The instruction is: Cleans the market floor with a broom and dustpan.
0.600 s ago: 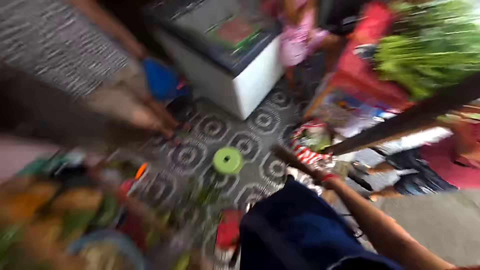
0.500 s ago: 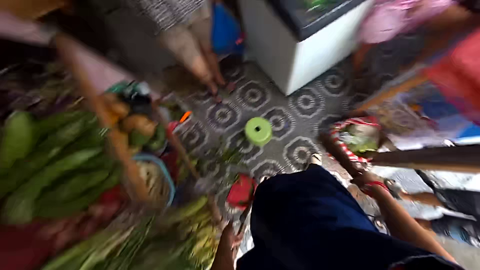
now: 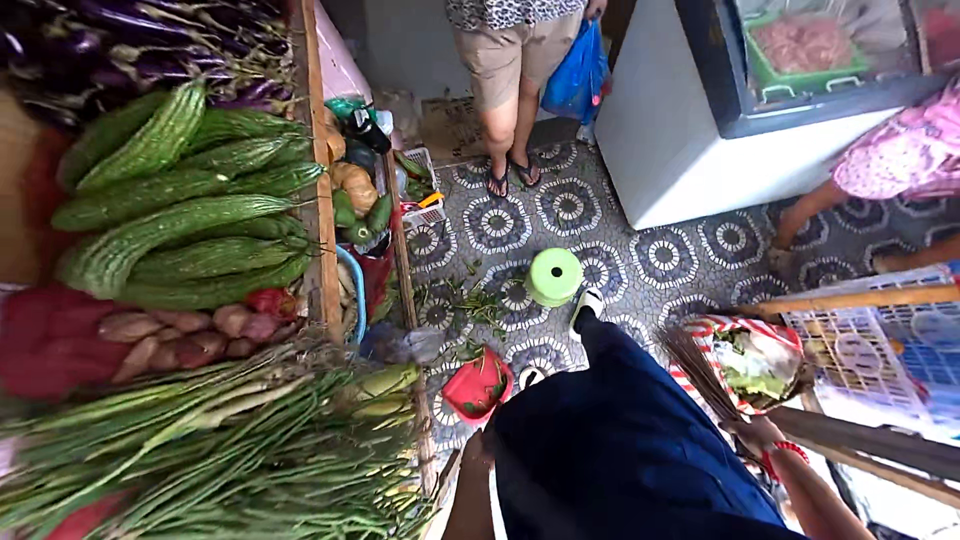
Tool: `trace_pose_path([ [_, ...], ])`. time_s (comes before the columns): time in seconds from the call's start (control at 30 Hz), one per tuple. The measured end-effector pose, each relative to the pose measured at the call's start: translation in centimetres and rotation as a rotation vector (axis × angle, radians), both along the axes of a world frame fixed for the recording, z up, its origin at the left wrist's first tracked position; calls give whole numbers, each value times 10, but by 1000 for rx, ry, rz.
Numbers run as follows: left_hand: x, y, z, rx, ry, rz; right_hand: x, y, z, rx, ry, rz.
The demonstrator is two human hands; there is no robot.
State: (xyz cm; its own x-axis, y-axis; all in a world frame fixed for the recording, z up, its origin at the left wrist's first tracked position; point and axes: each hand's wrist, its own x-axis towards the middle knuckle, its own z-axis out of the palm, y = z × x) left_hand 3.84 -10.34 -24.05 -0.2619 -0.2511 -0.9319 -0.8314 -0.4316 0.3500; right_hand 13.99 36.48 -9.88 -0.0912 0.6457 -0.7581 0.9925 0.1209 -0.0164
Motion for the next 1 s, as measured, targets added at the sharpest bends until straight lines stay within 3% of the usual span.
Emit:
trace_pose_path([
  [0.07,0,-3,5,-31,-14,19,-26,6,-13,-16,45,-43],
  [0.23,9,-18,-6,38,-2,235,-149,-12,6,-137,361,-221],
  [0.3,10,-21,0,34,15,232,-212,-10,-7,-102,336,-108],
  [0.43,3,-18,1,-43,-91,235,-357,2,-72,22,215,238],
  [0.53,-10,-14,6,-123,-225,219,-461,-3,-145,-44,262,260],
  [0.63,-23,-18,9,-170,-312,185,-525,-36,-217,-95,276,206],
  [0.67,-26,-21,6,-189,-325,187,-535,-57,-224,-126,222,244],
  [0.73,-33,-28,3,-209,-345,175,-529,-110,-218,-163,57,508],
  [0.83,-59,-34,-1,-222,-374,171,-477,-179,-214,-269,-85,902],
  [1.0,-80,-53,1,-108,-346,481,-402,-241,-163,-492,-150,1029],
])
